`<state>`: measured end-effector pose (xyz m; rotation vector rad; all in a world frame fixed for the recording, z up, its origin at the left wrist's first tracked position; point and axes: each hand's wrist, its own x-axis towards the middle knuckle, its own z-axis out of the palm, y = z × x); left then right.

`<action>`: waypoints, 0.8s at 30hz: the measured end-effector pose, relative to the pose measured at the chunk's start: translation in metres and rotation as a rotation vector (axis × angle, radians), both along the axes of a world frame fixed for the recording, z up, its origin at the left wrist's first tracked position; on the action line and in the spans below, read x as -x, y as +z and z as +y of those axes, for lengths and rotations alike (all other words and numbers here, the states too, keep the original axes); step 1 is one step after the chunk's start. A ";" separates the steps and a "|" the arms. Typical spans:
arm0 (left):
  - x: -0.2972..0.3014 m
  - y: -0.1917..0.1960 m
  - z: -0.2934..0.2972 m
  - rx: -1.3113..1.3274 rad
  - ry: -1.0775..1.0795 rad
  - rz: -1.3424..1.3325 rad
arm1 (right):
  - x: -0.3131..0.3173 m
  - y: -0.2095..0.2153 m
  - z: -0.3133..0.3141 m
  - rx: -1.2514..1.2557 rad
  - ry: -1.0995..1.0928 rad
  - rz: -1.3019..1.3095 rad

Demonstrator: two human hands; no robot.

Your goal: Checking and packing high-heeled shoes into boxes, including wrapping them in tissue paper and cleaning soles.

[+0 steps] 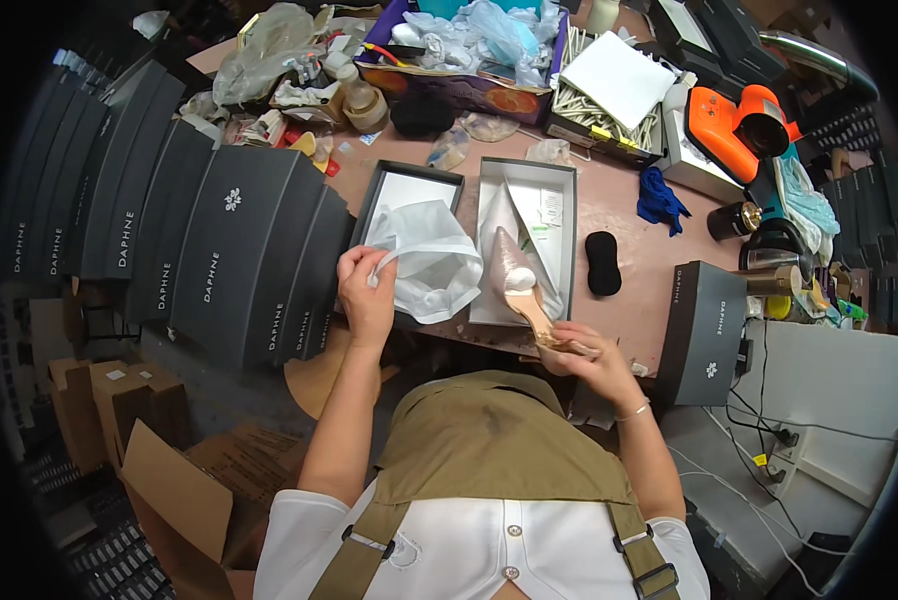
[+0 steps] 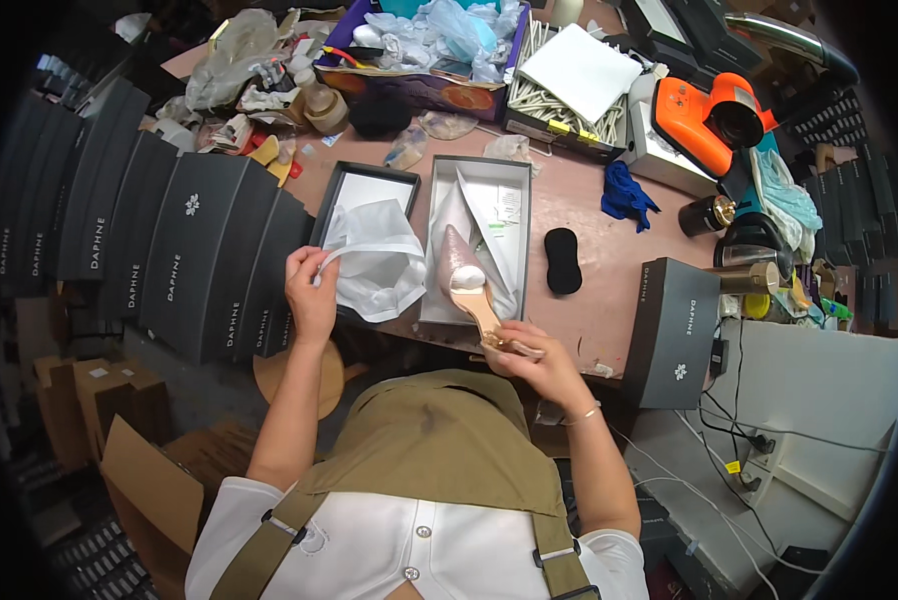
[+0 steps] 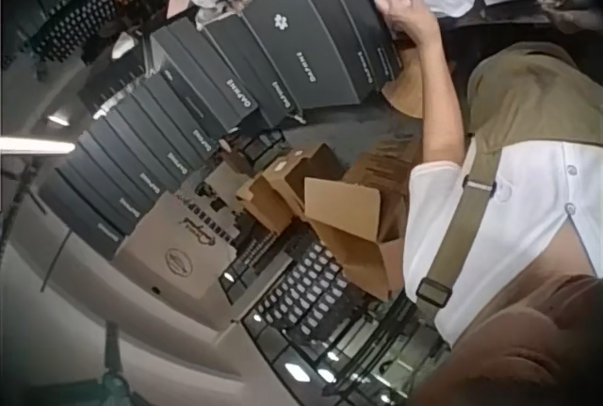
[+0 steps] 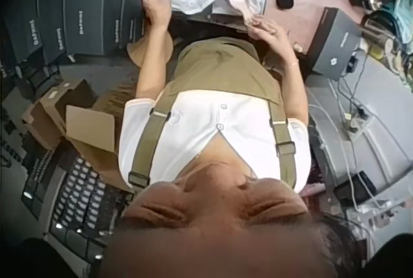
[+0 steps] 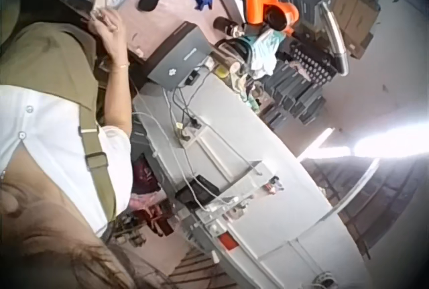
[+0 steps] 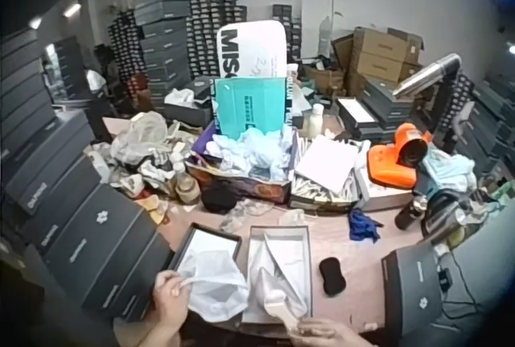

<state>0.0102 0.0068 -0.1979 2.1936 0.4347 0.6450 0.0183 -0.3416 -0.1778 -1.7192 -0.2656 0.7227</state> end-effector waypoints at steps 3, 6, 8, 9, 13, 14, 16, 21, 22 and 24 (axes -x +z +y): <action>-0.011 0.007 0.018 -0.109 -0.083 -0.054 | 0.027 0.057 -0.013 -0.205 -0.076 0.141; -0.013 0.024 0.018 0.042 -0.191 -0.083 | 0.072 0.099 -0.006 -0.411 -0.218 0.293; -0.013 0.038 0.010 0.094 -0.300 -0.165 | 0.088 0.097 0.006 -0.469 -0.197 0.257; -0.004 0.051 0.005 0.175 -0.361 -0.106 | 0.092 0.098 0.020 -0.504 -0.194 0.280; 0.026 0.089 0.002 0.206 -0.762 -0.071 | 0.100 0.071 0.063 -0.753 -0.304 0.509; 0.029 0.095 0.005 0.303 -0.761 -0.042 | 0.096 0.066 0.070 -0.861 -0.384 0.571; 0.017 0.094 0.003 0.234 -0.560 -0.174 | 0.091 0.039 0.072 -1.009 -0.622 0.653; -0.006 0.105 -0.027 0.135 -0.573 -0.073 | 0.087 0.016 0.046 -1.344 -0.576 0.733; -0.011 0.105 -0.036 0.125 -0.593 -0.074 | 0.082 0.016 0.042 -1.374 -0.542 0.745; -0.020 0.105 -0.057 0.104 -0.629 -0.078 | 0.069 0.016 0.030 -1.433 -0.469 0.767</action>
